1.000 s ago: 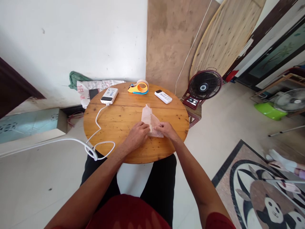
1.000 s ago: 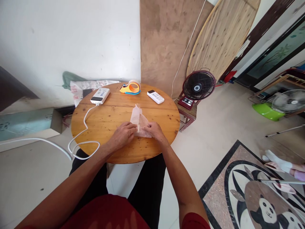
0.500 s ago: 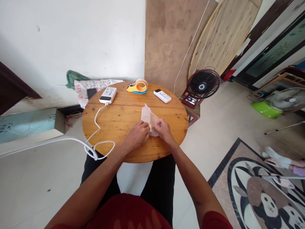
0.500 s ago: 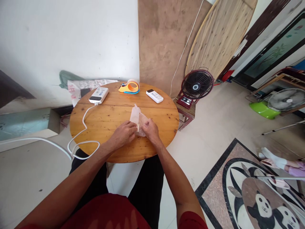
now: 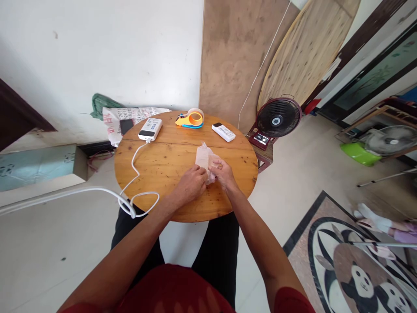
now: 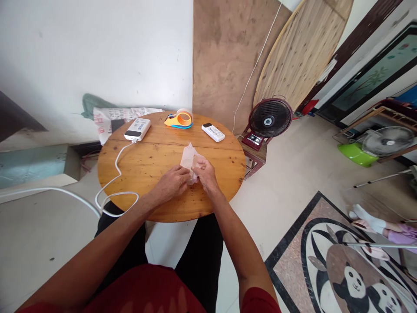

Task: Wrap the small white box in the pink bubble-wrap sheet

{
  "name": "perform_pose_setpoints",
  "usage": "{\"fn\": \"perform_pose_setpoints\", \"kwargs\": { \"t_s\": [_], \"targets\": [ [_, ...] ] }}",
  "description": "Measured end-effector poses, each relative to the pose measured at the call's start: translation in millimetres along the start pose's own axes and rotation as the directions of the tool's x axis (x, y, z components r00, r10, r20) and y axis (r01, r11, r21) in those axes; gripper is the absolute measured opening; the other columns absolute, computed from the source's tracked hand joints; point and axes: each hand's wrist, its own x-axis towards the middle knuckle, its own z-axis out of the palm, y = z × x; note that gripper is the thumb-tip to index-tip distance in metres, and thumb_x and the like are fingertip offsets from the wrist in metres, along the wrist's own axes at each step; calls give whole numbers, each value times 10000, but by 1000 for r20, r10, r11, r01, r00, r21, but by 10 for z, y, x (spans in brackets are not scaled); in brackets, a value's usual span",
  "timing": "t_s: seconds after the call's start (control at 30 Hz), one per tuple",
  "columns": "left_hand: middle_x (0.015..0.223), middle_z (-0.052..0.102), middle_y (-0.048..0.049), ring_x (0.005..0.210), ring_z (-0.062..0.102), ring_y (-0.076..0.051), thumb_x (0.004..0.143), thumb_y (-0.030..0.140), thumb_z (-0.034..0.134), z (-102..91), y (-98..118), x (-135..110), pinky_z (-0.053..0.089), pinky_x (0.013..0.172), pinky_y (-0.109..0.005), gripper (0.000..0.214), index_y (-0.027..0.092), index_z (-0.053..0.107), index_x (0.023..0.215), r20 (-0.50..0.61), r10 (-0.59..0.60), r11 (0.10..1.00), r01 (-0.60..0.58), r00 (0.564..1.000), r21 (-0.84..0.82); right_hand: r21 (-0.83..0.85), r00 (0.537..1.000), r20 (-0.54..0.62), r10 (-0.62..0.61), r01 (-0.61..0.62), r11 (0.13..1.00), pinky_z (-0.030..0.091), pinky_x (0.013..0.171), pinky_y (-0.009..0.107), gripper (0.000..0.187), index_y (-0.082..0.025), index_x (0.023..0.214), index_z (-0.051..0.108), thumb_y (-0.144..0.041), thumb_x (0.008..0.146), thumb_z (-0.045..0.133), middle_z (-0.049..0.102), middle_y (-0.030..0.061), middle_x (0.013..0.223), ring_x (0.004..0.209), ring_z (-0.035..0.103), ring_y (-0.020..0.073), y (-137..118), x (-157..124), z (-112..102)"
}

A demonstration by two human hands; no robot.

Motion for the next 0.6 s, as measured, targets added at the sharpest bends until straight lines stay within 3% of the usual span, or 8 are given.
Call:
{"fn": "perform_pose_setpoints", "kwargs": {
  "t_s": [0.17,0.37,0.6],
  "targets": [
    [974,623,-94,972,534,-228,766,89,528,39,-14,-56,471,901,-373,213,176,681,886,-59,-54,992,47,997,-113,-103,997,69,-36,43,994,359,385,208,535,-162,1163,497,-298,669,652,454,-108,534,423,423,85,-74,-12,54],
    [1019,600,-79,959,550,-226,717,102,521,81,-21,-148,490,834,-352,311,199,654,981,-116,-156,954,119,981,-274,-169,993,114,-38,57,984,446,438,200,584,-176,1327,406,-204,754,520,606,-47,679,500,526,96,-171,-123,37],
    [994,667,-39,873,618,-181,762,98,446,54,-72,-179,489,780,-317,340,201,511,1079,-76,-390,766,278,917,-580,-253,987,159,40,1,968,500,513,202,633,-233,1380,367,-101,765,437,679,15,890,603,637,105,-313,-204,29]
  ]
}}
